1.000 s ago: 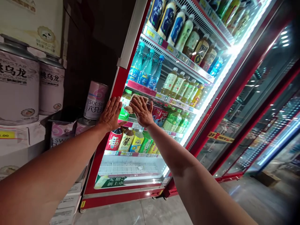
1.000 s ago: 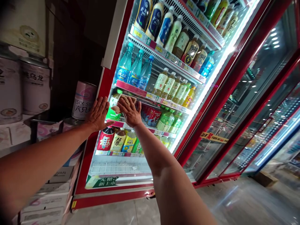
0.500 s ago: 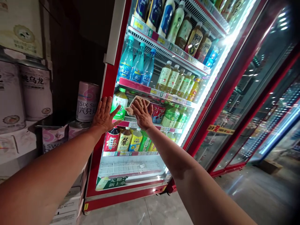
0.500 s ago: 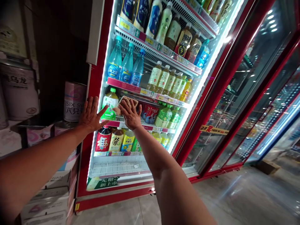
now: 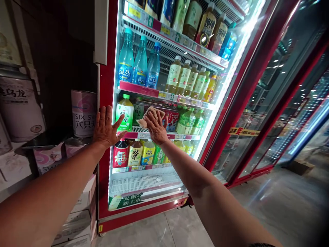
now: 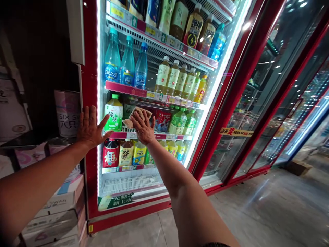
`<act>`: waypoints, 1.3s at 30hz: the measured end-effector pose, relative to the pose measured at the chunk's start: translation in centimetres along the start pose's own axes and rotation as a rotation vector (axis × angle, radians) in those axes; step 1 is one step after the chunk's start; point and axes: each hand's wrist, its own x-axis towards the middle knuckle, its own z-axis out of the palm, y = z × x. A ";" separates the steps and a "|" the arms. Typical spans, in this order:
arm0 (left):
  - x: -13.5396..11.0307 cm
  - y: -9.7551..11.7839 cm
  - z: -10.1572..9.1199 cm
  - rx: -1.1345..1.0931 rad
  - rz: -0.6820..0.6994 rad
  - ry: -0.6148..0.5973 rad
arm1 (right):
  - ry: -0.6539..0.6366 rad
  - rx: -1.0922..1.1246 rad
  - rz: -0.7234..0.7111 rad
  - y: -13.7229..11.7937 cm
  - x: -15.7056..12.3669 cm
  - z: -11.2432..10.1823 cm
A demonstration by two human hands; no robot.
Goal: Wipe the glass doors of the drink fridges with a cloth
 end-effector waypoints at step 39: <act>-0.4 0.9 -0.2 0.069 0.038 0.097 | 0.120 0.002 0.200 9.6 -5.0 1.1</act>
